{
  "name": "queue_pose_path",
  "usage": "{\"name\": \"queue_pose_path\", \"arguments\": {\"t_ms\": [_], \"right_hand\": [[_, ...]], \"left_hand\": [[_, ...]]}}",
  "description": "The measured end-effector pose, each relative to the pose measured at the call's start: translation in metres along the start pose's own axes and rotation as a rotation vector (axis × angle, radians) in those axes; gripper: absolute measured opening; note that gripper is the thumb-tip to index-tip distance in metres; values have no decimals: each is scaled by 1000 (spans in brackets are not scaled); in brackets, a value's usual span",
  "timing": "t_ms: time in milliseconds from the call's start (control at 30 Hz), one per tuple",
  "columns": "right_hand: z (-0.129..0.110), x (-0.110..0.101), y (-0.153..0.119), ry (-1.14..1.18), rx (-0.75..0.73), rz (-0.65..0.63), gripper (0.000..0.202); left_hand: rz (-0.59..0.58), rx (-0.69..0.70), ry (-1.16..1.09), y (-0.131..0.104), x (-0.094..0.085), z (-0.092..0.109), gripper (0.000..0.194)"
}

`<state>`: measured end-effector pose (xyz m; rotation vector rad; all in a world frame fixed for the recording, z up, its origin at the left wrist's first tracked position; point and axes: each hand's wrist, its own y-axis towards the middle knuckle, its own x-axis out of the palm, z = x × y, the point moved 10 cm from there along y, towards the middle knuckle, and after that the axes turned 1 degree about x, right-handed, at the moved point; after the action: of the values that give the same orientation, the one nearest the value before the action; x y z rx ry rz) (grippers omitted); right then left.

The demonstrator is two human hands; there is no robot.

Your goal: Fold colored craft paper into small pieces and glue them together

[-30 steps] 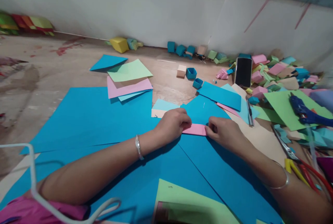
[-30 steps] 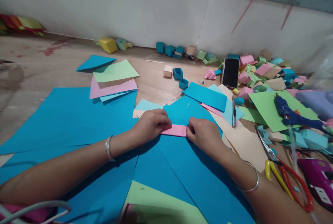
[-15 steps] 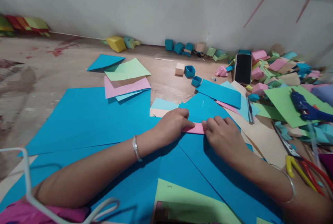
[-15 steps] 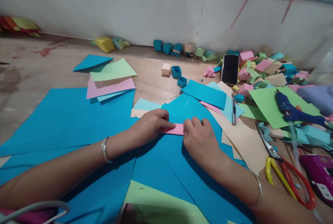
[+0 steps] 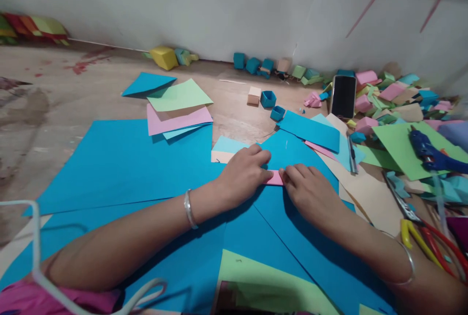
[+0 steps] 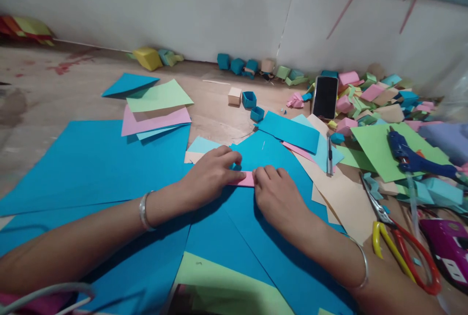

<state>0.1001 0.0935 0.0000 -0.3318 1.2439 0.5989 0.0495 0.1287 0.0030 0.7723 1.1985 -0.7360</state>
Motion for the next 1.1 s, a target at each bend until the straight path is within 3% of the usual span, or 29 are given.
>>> {"name": "queue_pose_path", "arguments": {"t_ms": [133, 300, 533, 867, 1033, 1100], "right_hand": [[3, 4, 1, 75, -24, 24, 22], [4, 2, 1, 90, -16, 10, 18], [1, 1, 1, 43, -26, -12, 17], [28, 13, 2, 252, 95, 79, 22], [39, 27, 2, 446, 152, -49, 20], [47, 23, 1, 587, 201, -37, 19]], "left_hand": [[-45, 56, 146, -5, 3, 32, 22], [-99, -35, 301, -9, 9, 41, 66], [-196, -150, 489, -15, 14, 33, 77], [-143, -200, 460, -20, 4, 28, 76], [-80, -268, 328, -19, -5, 7, 56], [8, -318, 177, -17, -14, -9, 45]]}}
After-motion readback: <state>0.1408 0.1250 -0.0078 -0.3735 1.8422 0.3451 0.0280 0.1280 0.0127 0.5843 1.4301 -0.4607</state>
